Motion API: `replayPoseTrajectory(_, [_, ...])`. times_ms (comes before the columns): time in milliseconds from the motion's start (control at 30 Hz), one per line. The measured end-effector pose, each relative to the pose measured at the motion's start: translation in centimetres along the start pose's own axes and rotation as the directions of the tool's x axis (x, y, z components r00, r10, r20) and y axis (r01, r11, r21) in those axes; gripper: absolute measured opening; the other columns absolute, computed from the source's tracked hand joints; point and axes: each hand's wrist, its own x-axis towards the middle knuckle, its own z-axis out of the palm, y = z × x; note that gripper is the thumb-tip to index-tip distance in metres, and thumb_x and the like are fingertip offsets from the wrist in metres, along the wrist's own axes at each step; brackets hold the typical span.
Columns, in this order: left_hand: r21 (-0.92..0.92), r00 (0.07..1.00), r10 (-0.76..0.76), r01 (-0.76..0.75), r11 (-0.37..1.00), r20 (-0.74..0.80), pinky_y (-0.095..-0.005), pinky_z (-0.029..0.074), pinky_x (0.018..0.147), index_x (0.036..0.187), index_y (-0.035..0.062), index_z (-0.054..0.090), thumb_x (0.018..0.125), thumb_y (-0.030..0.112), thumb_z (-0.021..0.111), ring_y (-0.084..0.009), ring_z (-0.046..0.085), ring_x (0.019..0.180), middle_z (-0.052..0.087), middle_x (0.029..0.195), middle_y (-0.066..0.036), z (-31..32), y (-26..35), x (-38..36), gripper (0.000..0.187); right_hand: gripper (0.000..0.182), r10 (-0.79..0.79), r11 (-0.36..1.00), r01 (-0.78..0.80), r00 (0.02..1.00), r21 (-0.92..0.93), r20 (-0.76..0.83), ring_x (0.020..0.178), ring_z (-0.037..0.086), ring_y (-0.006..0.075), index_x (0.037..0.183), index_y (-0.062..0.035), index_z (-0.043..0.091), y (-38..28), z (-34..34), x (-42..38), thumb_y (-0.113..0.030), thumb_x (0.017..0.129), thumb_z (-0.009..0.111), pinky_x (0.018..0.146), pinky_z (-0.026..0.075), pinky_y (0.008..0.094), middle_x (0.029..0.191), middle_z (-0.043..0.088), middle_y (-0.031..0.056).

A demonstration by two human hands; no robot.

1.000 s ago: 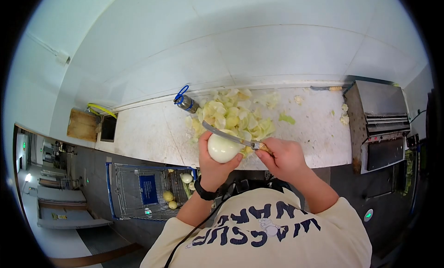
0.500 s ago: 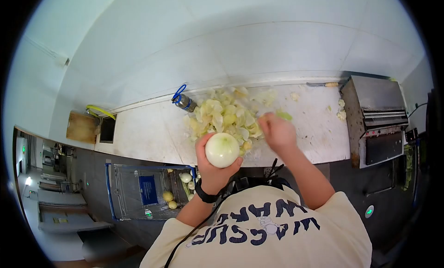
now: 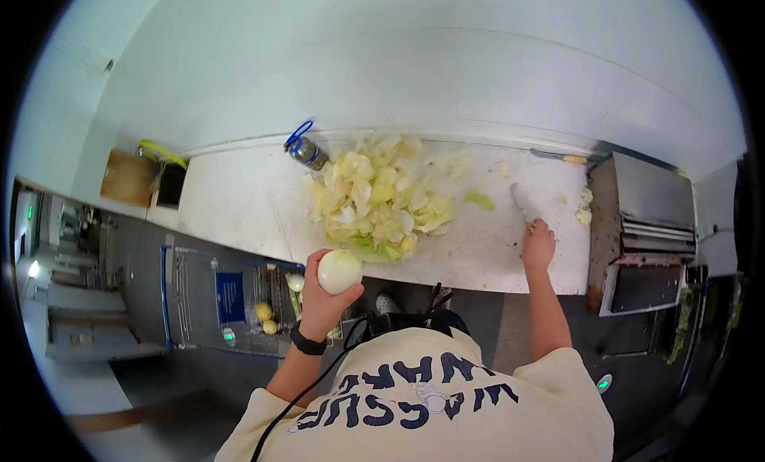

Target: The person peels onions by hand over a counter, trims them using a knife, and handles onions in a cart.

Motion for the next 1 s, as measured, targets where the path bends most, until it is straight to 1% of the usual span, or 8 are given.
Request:
replayPoseTrajectory(233, [0.498, 0.998, 0.028, 0.005, 0.867, -0.06, -0.0386, 0.05, 0.089, 0.131, 0.0068, 0.041, 0.067, 0.026, 0.088, -0.0261, 0.06, 0.106, 0.057, 0.118, -0.014, -3.5, -2.1, -4.1, 0.083, 0.038, -0.218, 0.975, 0.22, 0.956, -0.014, -0.196, 0.1, 0.06, 0.0288, 0.124, -0.0067, 0.057, -5.5, 0.2, 2.2, -0.016, 0.088, 0.066, 0.084, 0.05, 0.0402, 0.112, 0.062, 0.0119])
replayPoseTrajectory(300, [0.44, 0.995, -0.003, 0.047, 0.897, -0.101, -0.0388, 0.049, 0.091, 0.129, 0.0051, 0.045, 0.067, 0.027, 0.086, -0.0308, 0.059, 0.108, 0.056, 0.12, -0.015, -4.4, -1.9, -5.5, 0.077, 0.037, -0.311, 0.841, 0.197, 0.938, 0.504, 0.152, 0.099, 0.061, 0.023, 0.127, -0.0072, 0.055, -13.9, -2.8, 1.1, -0.016, 0.092, 0.063, 0.084, 0.05, 0.0349, 0.113, 0.061, 0.0102])
replayPoseTrajectory(400, [0.484, 0.98, 0.158, -0.081, 0.871, -0.121, -0.0407, 0.05, 0.089, 0.127, 0.0058, 0.047, 0.07, 0.023, 0.082, -0.0361, 0.058, 0.107, 0.054, 0.121, -0.015, -6.2, -3.3, -8.1, 0.069, 0.037, -0.724, 0.417, -0.13, 0.551, 0.899, 0.416, 0.096, 0.06, 0.0141, 0.132, -0.0072, 0.051, -25.7, -5.1, -6.7, -0.015, 0.097, 0.058, 0.083, 0.048, 0.0276, 0.116, 0.06, 0.0064])
replayPoseTrajectory(500, [0.513, 0.981, 0.127, -0.035, 0.858, -0.146, -0.0428, 0.051, 0.087, 0.131, 0.0063, 0.045, 0.071, 0.021, 0.079, -0.0375, 0.058, 0.109, 0.052, 0.122, -0.016, -8.8, -4.6, -11.0, 0.071, 0.058, -0.898, 0.439, -0.21, -0.079, 0.873, 0.433, 0.103, 0.059, 0.0135, 0.145, -0.0115, 0.038, -34.8, -11.2, -16.5, -0.014, 0.093, 0.064, 0.09, 0.047, 0.0292, 0.125, 0.056, 0.0068])
replayPoseTrajectory(633, [0.444, 0.927, 0.115, 0.059, 0.894, -0.356, -0.0441, 0.051, 0.09, 0.135, 0.0071, 0.042, 0.073, 0.02, 0.078, -0.0382, 0.058, 0.11, 0.047, 0.131, -0.017, -12.9, -8.2, -16.2, 0.073, 0.068, -0.874, 0.483, -0.121, -0.122, 0.867, 0.469, 0.106, 0.057, 0.0164, 0.137, -0.0075, 0.043, -40.6, -9.9, -26.2, -0.018, 0.081, 0.078, 0.093, 0.047, 0.0321, 0.121, 0.057, 0.008])
replayPoseTrajectory(733, [0.38, 0.879, -0.15, 0.343, 0.859, -0.453, -0.0452, 0.051, 0.091, 0.138, 0.0089, 0.04, 0.074, 0.019, 0.076, -0.0388, 0.058, 0.112, 0.042, 0.137, -0.017, -17.8, -9.8, -21.2, 0.074, 0.061, -0.804, 0.591, -0.051, -0.117, 0.805, 0.583, 0.105, 0.058, 0.0168, 0.128, -0.0067, 0.05, -43.2, -8.3, -30.6, -0.016, 0.077, 0.081, 0.09, 0.048, 0.0323, 0.114, 0.06, 0.0081])
replayPoseTrajectory(900, [0.336, 0.675, -0.217, 0.587, 0.736, -0.705, -0.0432, 0.049, 0.095, 0.13, 0.006, 0.051, 0.081, 0.022, 0.072, -0.0366, 0.055, 0.117, 0.052, 0.131, -0.016, -25.1, -19.8, -28.6, 0.056, 0.065, -0.858, 0.474, 0.414, 0.02, 0.777, 0.513, 0.105, 0.062, 0.0257, 0.127, -0.0059, 0.051, -47.2, -3.2, -33.2, -0.019, 0.071, 0.082, 0.09, 0.05, 0.0365, 0.114, 0.062, 0.0137])
replayPoseTrajectory(1000, [0.29, 0.63, -0.225, 0.607, 0.74, -0.744, -0.0439, 0.048, 0.096, 0.129, 0.0053, 0.054, 0.081, 0.021, 0.073, -0.0367, 0.055, 0.117, 0.053, 0.131, -0.016, -28.2, -22.7, -30.6, 0.054, 0.066, -0.921, 0.258, 0.633, -0.066, 0.73, 0.383, 0.105, 0.061, 0.0359, 0.126, -0.0084, 0.051, -50.2, 0.9, -33.0, -0.022, 0.069, 0.082, 0.09, 0.05, 0.0421, 0.12, 0.058, 0.0166])
